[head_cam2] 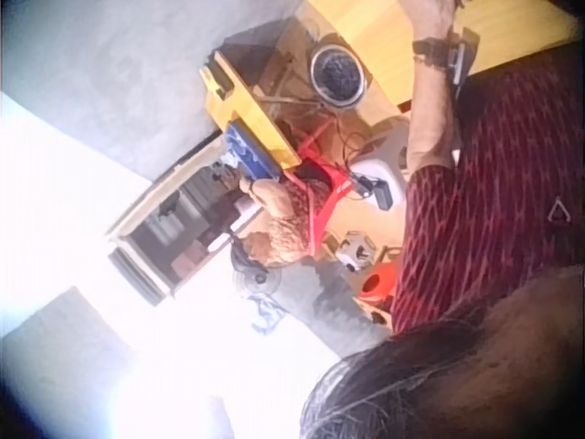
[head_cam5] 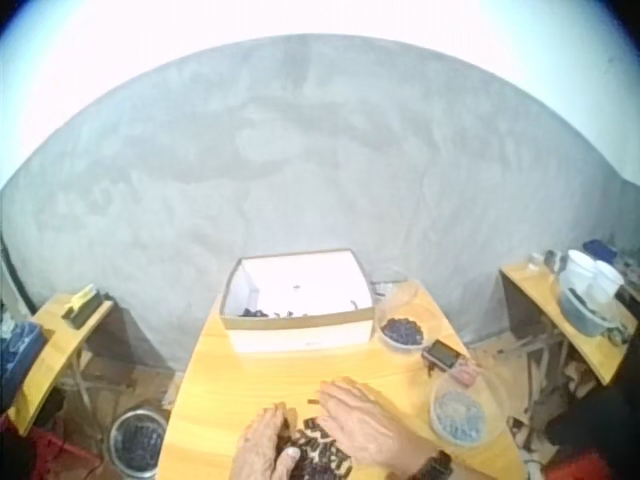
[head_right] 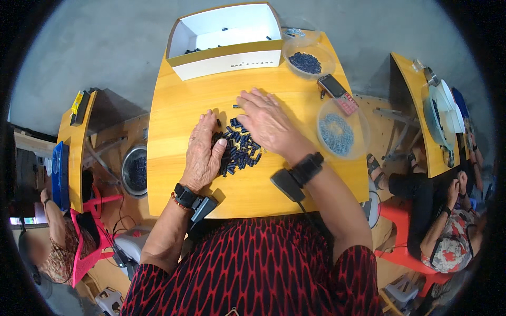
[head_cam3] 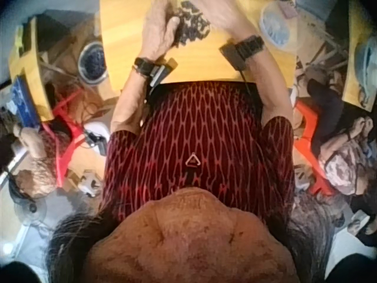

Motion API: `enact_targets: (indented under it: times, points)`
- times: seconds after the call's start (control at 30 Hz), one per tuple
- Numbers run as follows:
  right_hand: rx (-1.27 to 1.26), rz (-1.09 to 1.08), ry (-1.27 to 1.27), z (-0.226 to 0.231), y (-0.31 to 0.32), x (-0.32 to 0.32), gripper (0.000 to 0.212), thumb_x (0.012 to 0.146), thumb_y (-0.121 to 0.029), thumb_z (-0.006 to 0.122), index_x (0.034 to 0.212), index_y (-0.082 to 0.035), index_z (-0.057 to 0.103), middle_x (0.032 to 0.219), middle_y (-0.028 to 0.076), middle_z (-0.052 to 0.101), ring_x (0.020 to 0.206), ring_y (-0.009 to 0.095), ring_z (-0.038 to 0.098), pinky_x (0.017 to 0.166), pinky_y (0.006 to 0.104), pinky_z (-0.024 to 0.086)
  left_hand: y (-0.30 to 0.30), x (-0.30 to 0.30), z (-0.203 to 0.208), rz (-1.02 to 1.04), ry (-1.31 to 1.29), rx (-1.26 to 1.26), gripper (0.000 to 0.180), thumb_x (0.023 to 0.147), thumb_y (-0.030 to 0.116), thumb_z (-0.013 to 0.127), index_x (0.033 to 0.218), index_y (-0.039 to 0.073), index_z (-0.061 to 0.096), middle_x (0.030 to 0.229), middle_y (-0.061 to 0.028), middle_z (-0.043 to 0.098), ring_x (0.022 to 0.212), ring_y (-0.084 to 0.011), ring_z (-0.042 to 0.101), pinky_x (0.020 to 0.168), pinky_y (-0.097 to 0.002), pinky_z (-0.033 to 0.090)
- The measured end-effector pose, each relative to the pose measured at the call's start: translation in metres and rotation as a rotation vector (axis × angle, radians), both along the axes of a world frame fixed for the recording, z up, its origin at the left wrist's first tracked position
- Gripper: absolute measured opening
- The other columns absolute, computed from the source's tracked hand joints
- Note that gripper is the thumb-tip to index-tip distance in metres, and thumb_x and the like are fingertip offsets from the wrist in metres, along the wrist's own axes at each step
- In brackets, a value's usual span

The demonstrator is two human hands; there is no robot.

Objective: The recorder is assembling small black and blue plastic components on a wooden table.

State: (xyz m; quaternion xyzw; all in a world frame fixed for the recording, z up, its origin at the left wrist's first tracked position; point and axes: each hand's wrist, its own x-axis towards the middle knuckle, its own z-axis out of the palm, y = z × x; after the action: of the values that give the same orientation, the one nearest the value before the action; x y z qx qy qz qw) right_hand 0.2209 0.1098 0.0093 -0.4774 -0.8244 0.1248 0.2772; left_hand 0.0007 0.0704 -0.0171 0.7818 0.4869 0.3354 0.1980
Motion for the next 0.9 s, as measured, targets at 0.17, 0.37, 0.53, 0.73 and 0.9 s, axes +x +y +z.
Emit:
enact_targets:
  times: [0.17,0.37,0.53,0.73,0.9]
  points:
    - [-0.176,0.073,-0.188,0.0,0.004,-0.022,0.043,0.102,-0.024,0.054,0.138,-0.001,0.055,0.151,0.019,0.047,0.147,0.038,0.035,0.12,0.0526,0.026,0.0,0.002,0.004,0.003,0.246,-0.029,0.06,0.1,0.025,0.056,0.149,-0.004,0.039,0.156,-0.0268,0.038,0.148,-0.0415,0.031,0.123,-0.0507,0.02]
    - [-0.094,0.123,-0.19,-0.011,-0.023,-0.023,0.043,0.102,-0.024,0.054,0.137,0.002,0.055,0.151,0.02,0.047,0.145,0.04,0.036,0.121,0.052,0.027,-0.003,-0.001,0.004,-0.047,0.272,0.003,0.058,0.099,0.023,0.055,0.149,-0.004,0.041,0.156,-0.0258,0.039,0.148,-0.0411,0.032,0.123,-0.0505,0.021]
    - [-0.051,0.115,-0.168,-0.016,-0.034,-0.026,0.043,0.102,-0.021,0.054,0.137,0.004,0.054,0.15,0.021,0.047,0.145,0.04,0.037,0.121,0.0511,0.027,-0.005,-0.001,0.005,-0.067,0.283,-0.001,0.055,0.101,0.024,0.053,0.149,-0.002,0.042,0.157,-0.0251,0.038,0.149,-0.0401,0.031,0.123,-0.0493,0.021]
    - [-0.029,0.11,0.016,-0.013,-0.033,-0.025,0.034,0.098,-0.016,0.058,0.125,0.005,0.061,0.139,0.022,0.056,0.137,0.041,0.045,0.117,0.05,0.034,-0.008,-0.003,0.001,-0.037,0.183,0.005,0.053,0.1,0.021,0.055,0.147,-0.003,0.044,0.154,-0.0273,0.042,0.146,-0.042,0.035,0.122,-0.0498,0.024]
    - [-0.154,0.019,0.38,0.014,-0.032,0.006,0.032,0.103,-0.016,0.056,0.126,0.004,0.064,0.136,0.018,0.061,0.131,0.027,0.055,0.109,0.0372,0.044,-0.01,-0.009,0.006,0.06,-0.183,-0.075,0.044,0.101,0.017,0.056,0.139,-0.004,0.052,0.148,-0.0279,0.049,0.141,-0.0423,0.043,0.117,-0.0452,0.034]
